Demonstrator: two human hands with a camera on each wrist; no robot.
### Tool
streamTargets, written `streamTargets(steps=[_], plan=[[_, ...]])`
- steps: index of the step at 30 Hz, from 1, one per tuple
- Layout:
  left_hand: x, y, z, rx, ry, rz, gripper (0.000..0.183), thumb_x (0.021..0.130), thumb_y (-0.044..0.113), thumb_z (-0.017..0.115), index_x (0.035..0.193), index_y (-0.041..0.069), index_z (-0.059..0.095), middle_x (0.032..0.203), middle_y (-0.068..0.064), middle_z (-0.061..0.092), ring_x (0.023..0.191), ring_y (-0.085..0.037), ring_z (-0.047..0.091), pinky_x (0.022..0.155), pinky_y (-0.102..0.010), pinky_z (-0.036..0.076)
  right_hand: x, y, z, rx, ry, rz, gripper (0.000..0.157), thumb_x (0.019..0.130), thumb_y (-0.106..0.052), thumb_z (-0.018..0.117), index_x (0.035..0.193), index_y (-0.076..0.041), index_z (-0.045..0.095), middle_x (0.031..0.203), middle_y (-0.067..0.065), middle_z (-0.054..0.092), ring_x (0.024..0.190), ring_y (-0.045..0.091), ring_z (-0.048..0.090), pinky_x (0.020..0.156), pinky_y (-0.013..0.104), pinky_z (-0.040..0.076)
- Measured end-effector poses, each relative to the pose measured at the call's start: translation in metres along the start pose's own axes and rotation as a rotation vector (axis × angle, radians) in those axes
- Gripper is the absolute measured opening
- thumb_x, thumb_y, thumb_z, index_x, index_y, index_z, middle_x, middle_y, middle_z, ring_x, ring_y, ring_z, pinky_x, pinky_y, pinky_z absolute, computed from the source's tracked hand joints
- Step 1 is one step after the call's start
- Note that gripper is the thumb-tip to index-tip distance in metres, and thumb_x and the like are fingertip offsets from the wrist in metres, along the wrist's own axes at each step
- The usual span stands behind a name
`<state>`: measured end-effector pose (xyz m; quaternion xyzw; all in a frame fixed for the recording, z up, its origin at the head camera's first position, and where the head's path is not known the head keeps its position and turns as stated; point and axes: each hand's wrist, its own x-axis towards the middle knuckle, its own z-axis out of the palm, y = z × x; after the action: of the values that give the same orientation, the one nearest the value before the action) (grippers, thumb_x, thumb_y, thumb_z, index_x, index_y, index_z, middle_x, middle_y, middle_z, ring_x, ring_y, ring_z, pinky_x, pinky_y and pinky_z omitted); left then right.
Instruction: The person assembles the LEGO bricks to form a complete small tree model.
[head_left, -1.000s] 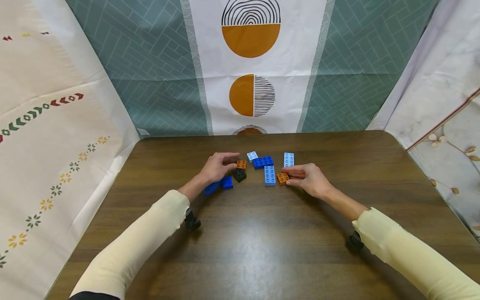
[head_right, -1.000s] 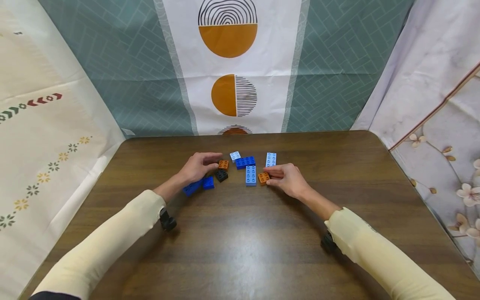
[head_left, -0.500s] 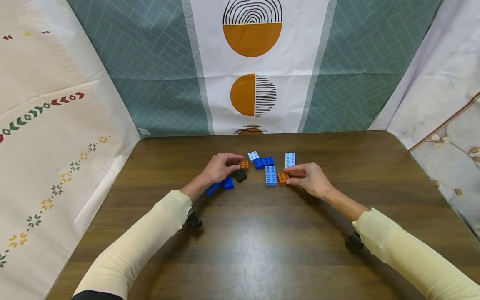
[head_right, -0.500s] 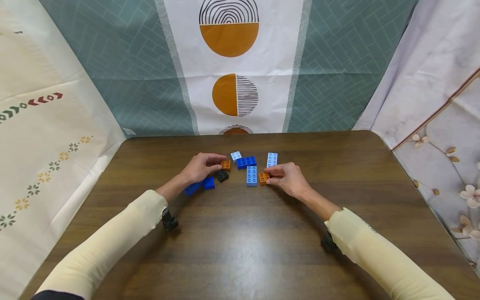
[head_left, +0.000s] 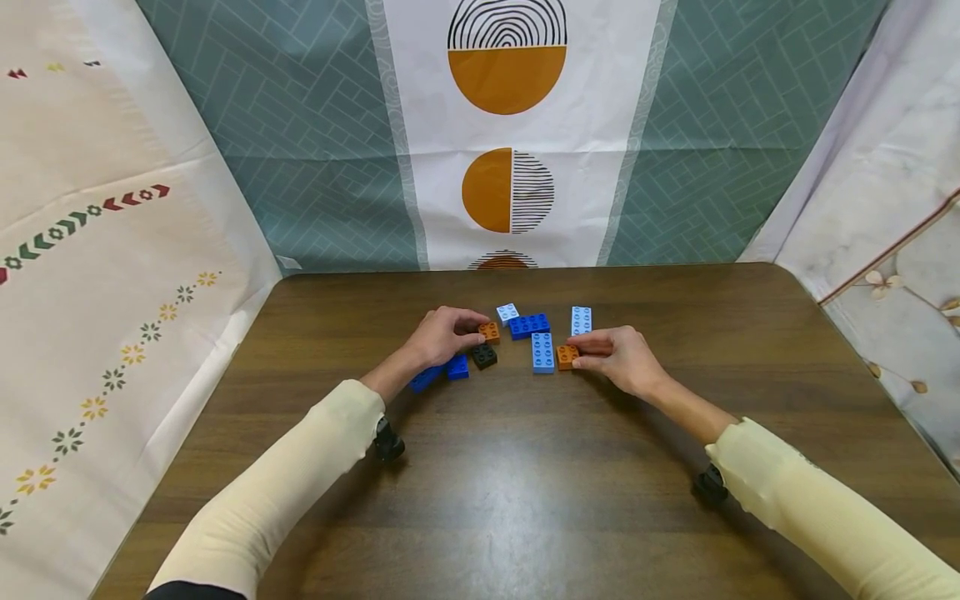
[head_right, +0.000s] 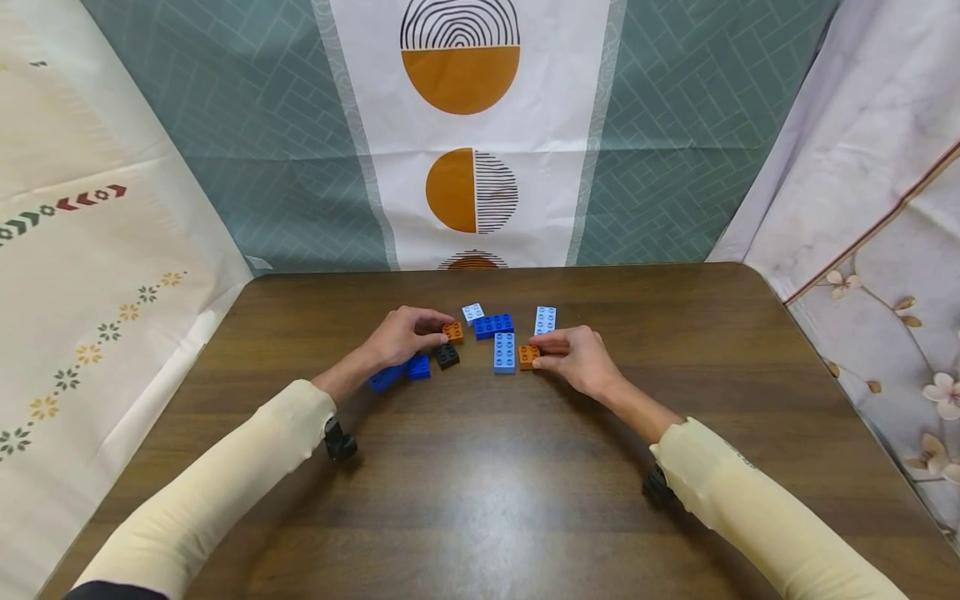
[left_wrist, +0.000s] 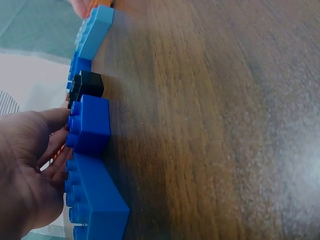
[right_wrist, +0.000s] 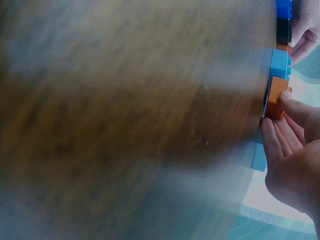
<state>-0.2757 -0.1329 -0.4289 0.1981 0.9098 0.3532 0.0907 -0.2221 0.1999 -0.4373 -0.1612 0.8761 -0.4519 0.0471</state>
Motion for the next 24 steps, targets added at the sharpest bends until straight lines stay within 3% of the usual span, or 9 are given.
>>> streamTargets(steps=[8, 14, 19, 24], plan=[[-0.002, -0.003, -0.009, -0.017, 0.010, 0.017, 0.035, 0.106, 0.020, 0.070, 0.139, 0.010, 0.070, 0.132, -0.008, 0.072, 0.120, -0.025, 0.069, 0.107, -0.042, 0.053, -0.003, -0.002, 0.001, 0.007, 0.042, -0.011, 0.035, 0.095, -0.006, 0.081, 0.129, 0.001, 0.075, 0.126, 0.019, 0.074, 0.117, 0.034, 0.073, 0.097, 0.045, 0.058], [-0.007, 0.000, -0.021, -0.088, 0.043, 0.031, 0.034, 0.104, 0.019, 0.073, 0.137, 0.011, 0.072, 0.132, -0.008, 0.072, 0.119, -0.025, 0.070, 0.105, -0.041, 0.055, -0.006, -0.007, -0.002, 0.027, 0.074, -0.014, 0.035, 0.094, -0.006, 0.081, 0.129, 0.000, 0.075, 0.125, 0.018, 0.075, 0.113, 0.031, 0.074, 0.094, 0.037, 0.060], [-0.018, 0.008, -0.030, -0.150, 0.050, 0.067, 0.033, 0.103, 0.017, 0.074, 0.136, 0.012, 0.073, 0.130, -0.006, 0.073, 0.116, -0.022, 0.072, 0.102, -0.040, 0.057, -0.009, -0.015, 0.001, 0.111, 0.060, -0.041, 0.036, 0.093, -0.003, 0.081, 0.129, 0.002, 0.075, 0.125, 0.019, 0.075, 0.112, 0.031, 0.075, 0.088, 0.027, 0.060], [-0.032, 0.020, -0.039, -0.188, 0.038, 0.113, 0.034, 0.103, 0.017, 0.074, 0.137, 0.013, 0.072, 0.132, -0.005, 0.073, 0.116, -0.020, 0.071, 0.102, -0.040, 0.057, -0.016, -0.024, 0.008, 0.167, 0.021, -0.093, 0.036, 0.092, -0.003, 0.082, 0.127, 0.002, 0.075, 0.123, 0.018, 0.076, 0.111, 0.031, 0.075, 0.087, 0.025, 0.060]])
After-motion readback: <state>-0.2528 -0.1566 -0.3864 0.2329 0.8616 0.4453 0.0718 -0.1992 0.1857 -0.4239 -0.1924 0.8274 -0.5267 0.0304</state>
